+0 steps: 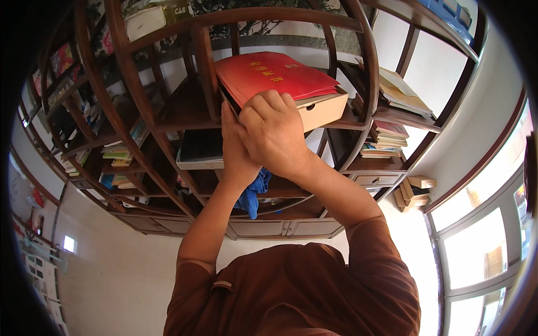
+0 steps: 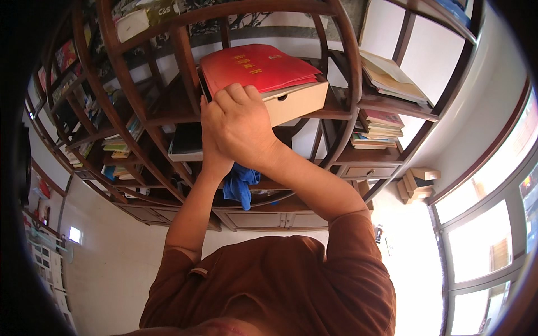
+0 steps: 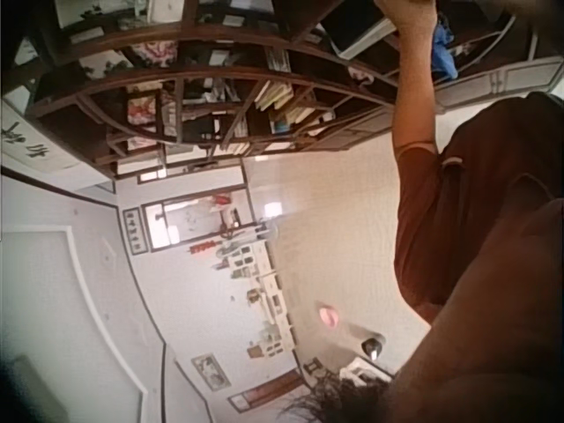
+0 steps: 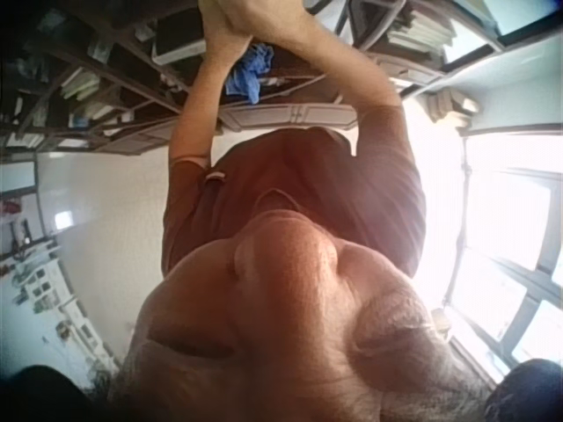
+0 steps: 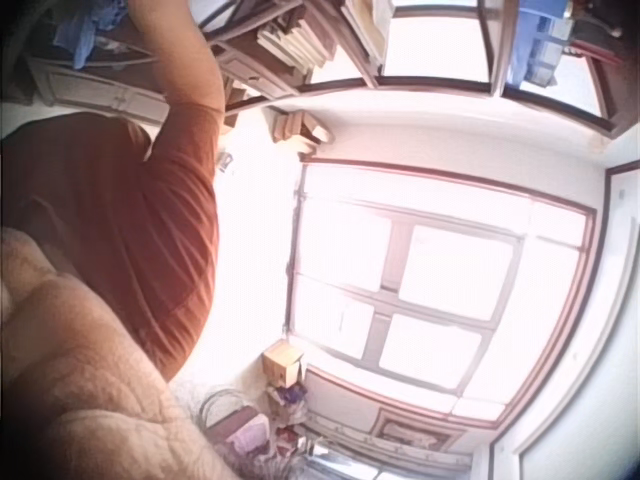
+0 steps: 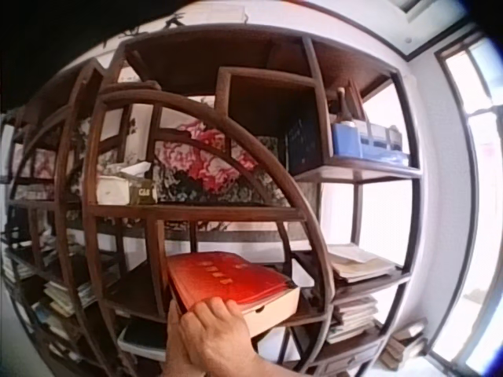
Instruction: The person cleans various sections of a large wooden shelving unit using a blue cloth, moving aside items like books, boxes, and a laptop to wipe the surfaces before returning them to their positions.
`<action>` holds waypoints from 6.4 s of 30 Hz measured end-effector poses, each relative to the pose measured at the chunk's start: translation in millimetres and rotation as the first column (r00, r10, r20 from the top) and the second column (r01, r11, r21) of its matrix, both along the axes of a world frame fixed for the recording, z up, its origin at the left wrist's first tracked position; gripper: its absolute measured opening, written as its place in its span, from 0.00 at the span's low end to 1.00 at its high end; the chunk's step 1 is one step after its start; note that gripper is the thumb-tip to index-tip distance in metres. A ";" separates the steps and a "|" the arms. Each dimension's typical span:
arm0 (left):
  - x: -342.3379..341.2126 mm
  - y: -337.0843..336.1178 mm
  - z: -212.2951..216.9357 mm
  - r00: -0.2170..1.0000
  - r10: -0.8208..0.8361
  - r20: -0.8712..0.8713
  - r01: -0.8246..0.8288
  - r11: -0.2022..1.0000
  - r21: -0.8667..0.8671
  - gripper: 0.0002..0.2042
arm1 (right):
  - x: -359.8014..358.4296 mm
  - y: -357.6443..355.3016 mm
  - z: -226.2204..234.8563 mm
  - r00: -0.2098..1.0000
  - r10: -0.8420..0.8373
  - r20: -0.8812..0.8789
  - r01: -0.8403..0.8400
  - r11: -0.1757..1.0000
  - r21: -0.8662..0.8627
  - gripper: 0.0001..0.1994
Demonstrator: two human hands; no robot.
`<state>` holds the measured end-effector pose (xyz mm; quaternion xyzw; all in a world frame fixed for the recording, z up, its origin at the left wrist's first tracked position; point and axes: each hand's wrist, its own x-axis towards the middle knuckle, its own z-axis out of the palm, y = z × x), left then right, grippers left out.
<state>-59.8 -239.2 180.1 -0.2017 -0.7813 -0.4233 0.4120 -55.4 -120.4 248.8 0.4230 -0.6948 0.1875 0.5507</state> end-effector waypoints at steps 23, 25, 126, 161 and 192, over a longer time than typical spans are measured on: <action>48.7 -14.5 4.0 0.907 -0.421 0.030 0.376 0.838 0.395 0.47 | 8.0 134.5 -47.0 0.669 0.442 0.598 -0.027 0.818 -0.575 0.46; 71.2 -6.9 6.9 0.887 -0.461 0.018 0.397 0.781 0.483 0.50 | 26.3 142.7 -46.5 0.518 0.635 0.573 -0.090 0.707 -0.702 0.53; 26.7 -23.8 -73.8 0.989 0.086 -0.117 -0.124 0.918 -0.377 0.17 | 38.2 290.1 -182.2 0.888 -0.269 0.372 0.340 0.930 -0.138 0.18; -82.7 -189.5 18.5 0.943 0.216 -0.255 -0.300 0.882 -0.362 0.20 | 25.4 73.7 -118.7 0.554 0.780 0.291 0.093 0.290 -0.953 0.34; -92.8 -179.5 3.3 0.885 0.381 -0.266 -0.445 0.861 -0.247 0.16 | -355.5 -233.9 -3.9 0.649 -0.248 0.719 -0.265 0.812 0.519 0.47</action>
